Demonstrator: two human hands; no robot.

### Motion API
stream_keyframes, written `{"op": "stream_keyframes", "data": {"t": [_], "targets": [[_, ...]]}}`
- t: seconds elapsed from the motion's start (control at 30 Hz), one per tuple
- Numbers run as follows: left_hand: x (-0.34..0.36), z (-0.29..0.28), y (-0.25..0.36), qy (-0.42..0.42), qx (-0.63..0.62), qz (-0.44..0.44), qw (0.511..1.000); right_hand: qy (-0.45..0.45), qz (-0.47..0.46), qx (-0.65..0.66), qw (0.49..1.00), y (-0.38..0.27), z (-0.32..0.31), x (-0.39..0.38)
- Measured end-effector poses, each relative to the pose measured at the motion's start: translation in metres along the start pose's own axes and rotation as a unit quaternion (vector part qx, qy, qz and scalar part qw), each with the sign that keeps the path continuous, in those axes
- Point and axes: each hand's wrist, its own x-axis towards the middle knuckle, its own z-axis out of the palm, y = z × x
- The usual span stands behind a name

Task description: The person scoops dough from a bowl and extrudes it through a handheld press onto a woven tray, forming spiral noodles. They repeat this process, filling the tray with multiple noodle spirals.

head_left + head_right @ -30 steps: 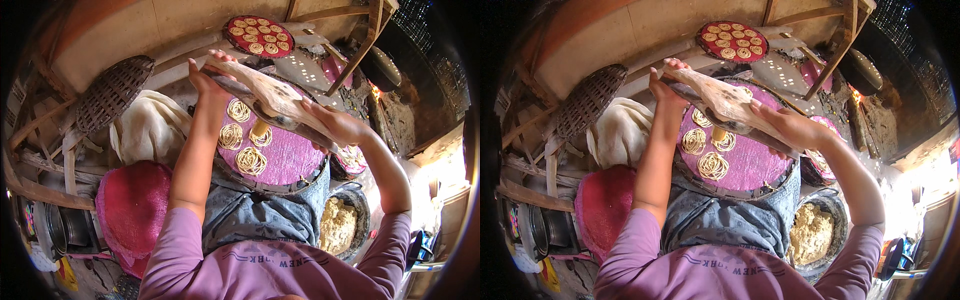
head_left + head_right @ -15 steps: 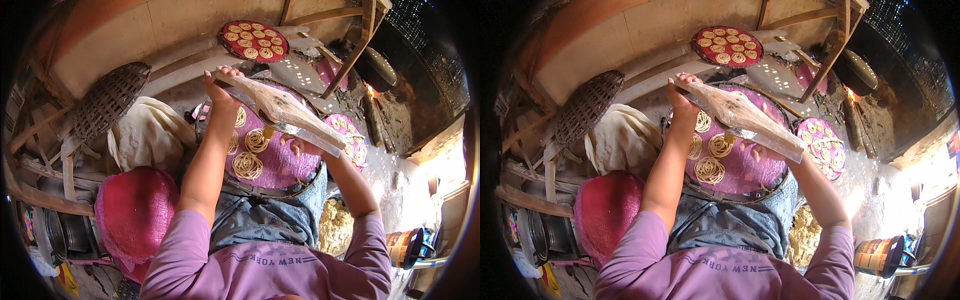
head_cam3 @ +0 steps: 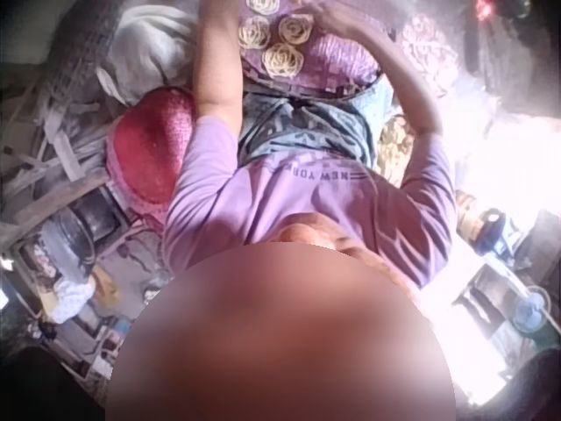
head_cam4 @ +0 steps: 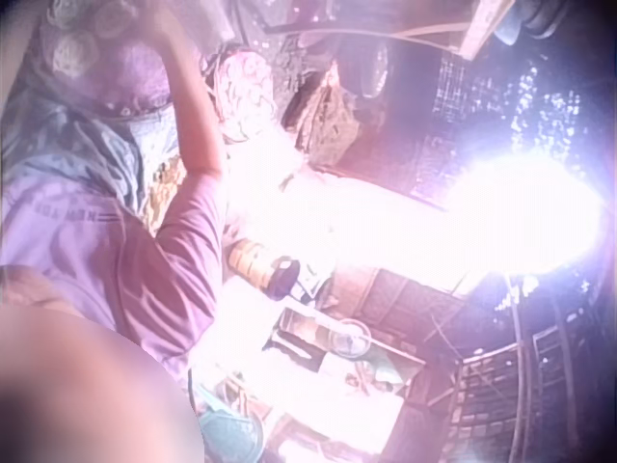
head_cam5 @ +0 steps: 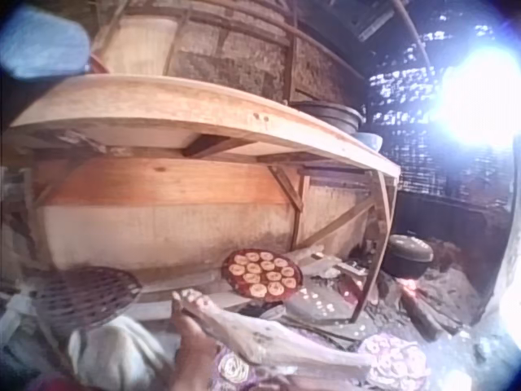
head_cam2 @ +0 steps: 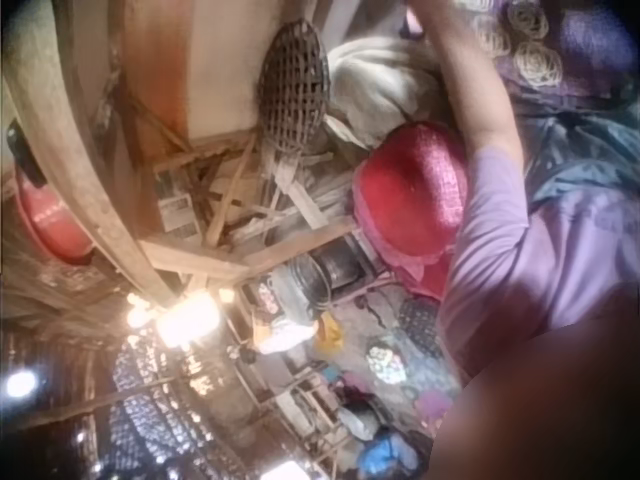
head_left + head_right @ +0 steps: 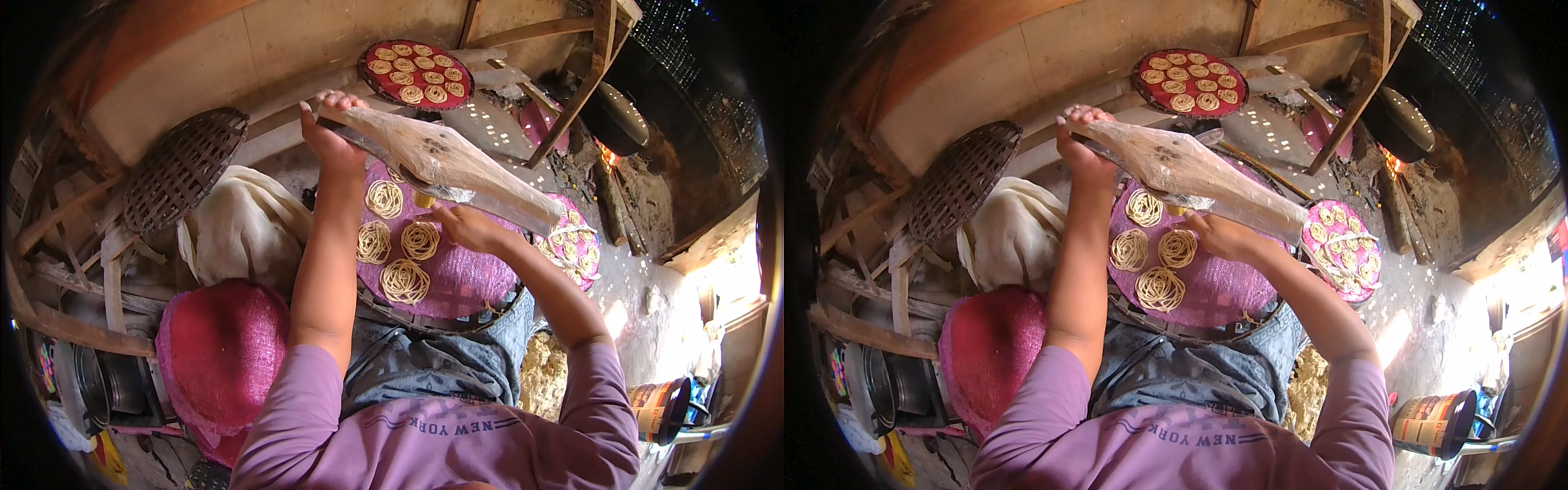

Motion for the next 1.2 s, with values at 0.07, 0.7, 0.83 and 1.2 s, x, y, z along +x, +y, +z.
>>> {"op": "stream_keyframes", "data": {"t": [0.07, 0.7, 0.83, 1.2], "targets": [[0.008, 0.013, 0.006, -0.050, 0.007, -0.030, 0.998, -0.120, -0.016, -0.066, 0.991, -0.007, -0.022, -0.001], [0.030, -0.047, -0.035, 0.125, 0.045, -0.089, 0.987, -0.082, 0.146, 0.153, 0.974, -0.028, -0.112, -0.027], [0.029, -0.040, -0.048, 0.181, -0.011, -0.090, 0.979, -0.031, 0.186, 0.077, 0.979, -0.038, -0.130, -0.034], [0.025, -0.045, -0.045, 0.167, 0.015, -0.095, 0.981, -0.009, 0.190, 0.128, 0.973, -0.023, -0.117, -0.042]]}}
